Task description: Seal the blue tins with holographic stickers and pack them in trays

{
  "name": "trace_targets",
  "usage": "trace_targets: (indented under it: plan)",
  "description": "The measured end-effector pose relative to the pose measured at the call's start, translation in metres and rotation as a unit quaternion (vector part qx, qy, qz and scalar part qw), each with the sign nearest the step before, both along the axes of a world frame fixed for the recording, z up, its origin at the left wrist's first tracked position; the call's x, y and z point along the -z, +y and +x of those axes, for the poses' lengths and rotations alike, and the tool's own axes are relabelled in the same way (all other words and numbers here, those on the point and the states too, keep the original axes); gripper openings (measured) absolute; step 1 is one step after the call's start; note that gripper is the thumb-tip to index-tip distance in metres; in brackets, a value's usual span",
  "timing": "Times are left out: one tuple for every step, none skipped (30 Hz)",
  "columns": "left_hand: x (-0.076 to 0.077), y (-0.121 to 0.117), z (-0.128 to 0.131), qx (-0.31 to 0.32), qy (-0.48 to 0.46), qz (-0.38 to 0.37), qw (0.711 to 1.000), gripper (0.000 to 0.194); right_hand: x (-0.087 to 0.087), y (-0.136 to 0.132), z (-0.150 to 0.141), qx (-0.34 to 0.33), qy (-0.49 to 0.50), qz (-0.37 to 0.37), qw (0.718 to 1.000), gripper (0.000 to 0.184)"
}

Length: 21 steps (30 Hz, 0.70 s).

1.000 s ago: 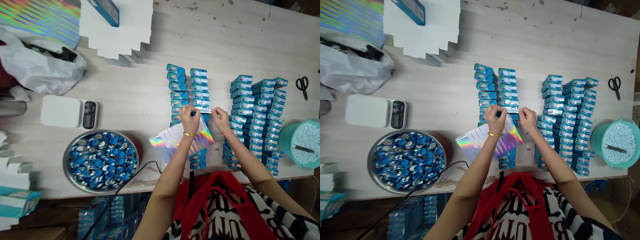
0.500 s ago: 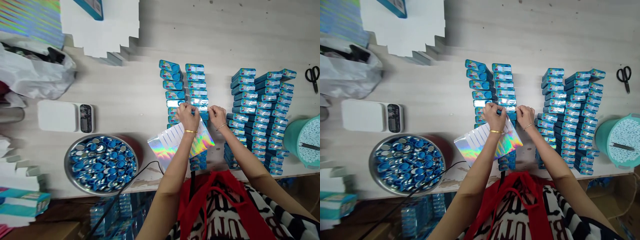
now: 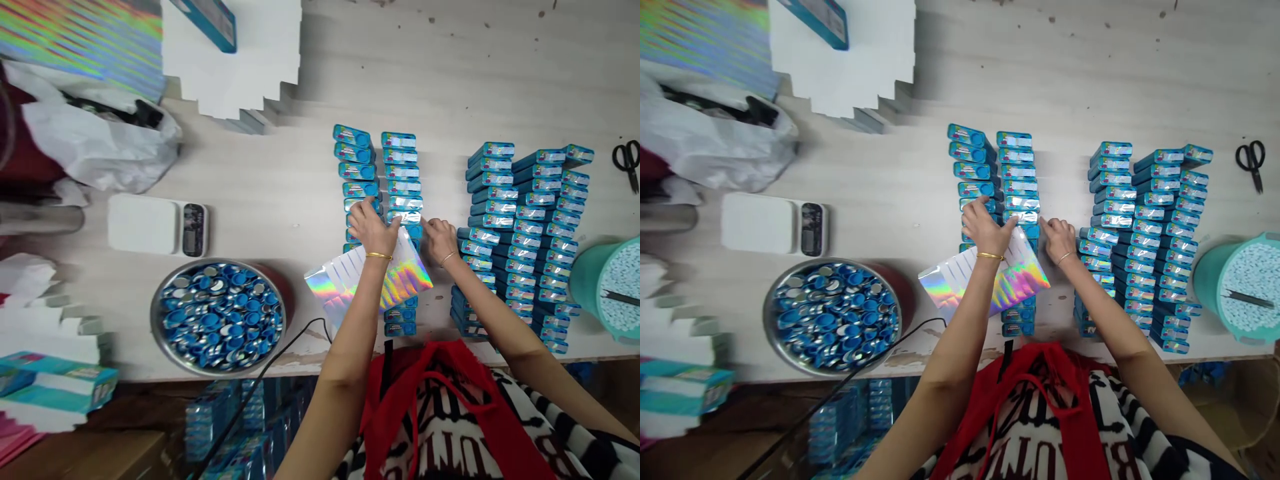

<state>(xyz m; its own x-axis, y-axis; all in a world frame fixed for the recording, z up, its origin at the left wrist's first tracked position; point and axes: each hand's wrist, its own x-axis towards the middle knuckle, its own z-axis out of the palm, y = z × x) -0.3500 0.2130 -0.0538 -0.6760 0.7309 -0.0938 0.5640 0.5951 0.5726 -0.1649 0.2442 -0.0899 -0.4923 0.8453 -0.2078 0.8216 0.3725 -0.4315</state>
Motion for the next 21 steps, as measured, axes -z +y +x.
trace_targets:
  plan:
    - [-0.007, -0.008, -0.01, 0.02, -0.016, 0.01, 1.0, 0.06, -0.007, 0.003, 0.001, 0.006, -0.004, 0.019, 1.0, 0.051]
    - [-0.013, -0.02, -0.024, 0.043, -0.034, 0.023, 0.998, 0.056, -0.016, 0.004, -0.001, 0.018, 0.005, 0.042, 0.999, 0.05]
    - [-0.018, -0.035, -0.04, 0.064, -0.05, 0.037, 0.996, 0.052, -0.025, 0.004, -0.006, 0.028, 0.025, 0.065, 0.997, 0.049]
    - [-0.022, -0.053, -0.058, 0.079, -0.063, 0.047, 0.994, 0.051, -0.035, 0.001, -0.015, 0.028, 0.05, 0.082, 0.995, 0.049]
    - [-0.024, -0.074, -0.077, 0.083, -0.069, 0.048, 0.993, 0.051, -0.045, -0.004, -0.027, 0.017, 0.077, 0.091, 0.993, 0.047]
    - [-0.023, -0.095, -0.095, 0.076, -0.071, 0.037, 0.994, 0.053, -0.054, -0.011, -0.042, -0.007, 0.1, 0.09, 0.991, 0.046]
    - [-0.021, -0.116, -0.111, 0.064, -0.081, 0.015, 0.995, 0.054, -0.062, -0.02, -0.059, -0.04, 0.116, 0.082, 0.989, 0.044]
    - [-0.016, -0.134, -0.125, 0.057, -0.105, -0.012, 0.993, 0.054, -0.068, -0.03, -0.078, -0.078, 0.124, 0.07, 0.987, 0.043]
    - [-0.011, -0.15, -0.136, 0.06, -0.141, -0.038, 0.988, 0.049, -0.072, -0.04, -0.097, -0.119, 0.124, 0.053, 0.984, 0.042]
    - [-0.006, -0.163, -0.143, 0.066, -0.177, -0.056, 0.98, 0.043, -0.075, -0.051, -0.116, -0.16, 0.119, 0.032, 0.979, 0.041]
    - [-0.001, -0.172, -0.148, 0.078, -0.206, -0.063, 0.973, 0.037, -0.075, -0.06, -0.133, -0.197, 0.107, 0.008, 0.975, 0.041]
    - [0.003, -0.178, -0.149, 0.094, -0.222, -0.058, 0.969, 0.033, -0.074, -0.068, -0.147, -0.228, 0.089, -0.018, 0.97, 0.04]
    - [0.005, -0.181, -0.149, 0.112, -0.219, -0.047, 0.968, 0.031, -0.072, -0.074, -0.159, -0.249, 0.066, -0.044, 0.965, 0.039]
    - [0.005, -0.182, -0.148, 0.131, -0.195, -0.034, 0.971, 0.03, -0.07, -0.079, -0.167, -0.26, 0.042, -0.069, 0.962, 0.037]
    - [0.003, -0.183, -0.146, 0.152, -0.157, -0.026, 0.976, 0.029, -0.068, -0.082, -0.172, -0.263, 0.022, -0.09, 0.96, 0.036]
    - [0.001, -0.182, -0.143, 0.175, -0.11, -0.024, 0.978, 0.027, -0.066, -0.084, -0.175, -0.26, 0.007, -0.106, 0.96, 0.035]
    - [-0.002, -0.182, -0.14, 0.198, -0.061, -0.028, 0.978, 0.025, -0.065, -0.085, -0.176, -0.256, -0.002, -0.117, 0.96, 0.035]
    - [-0.005, -0.182, -0.138, 0.221, -0.016, -0.034, 0.975, 0.024, -0.064, -0.085, -0.176, -0.253, -0.006, -0.123, 0.96, 0.034]
    - [-0.007, -0.183, -0.135, 0.24, 0.021, -0.039, 0.97, 0.024, -0.064, -0.086, -0.175, -0.251, -0.008, -0.125, 0.96, 0.033]
    - [-0.009, -0.186, -0.131, 0.257, 0.047, -0.041, 0.965, 0.025, -0.064, -0.086, -0.174, -0.25, -0.011, -0.126, 0.96, 0.031]
    - [-0.009, -0.188, -0.128, 0.267, 0.065, -0.039, 0.961, 0.026, -0.064, -0.087, -0.173, -0.248, -0.013, -0.125, 0.961, 0.031]
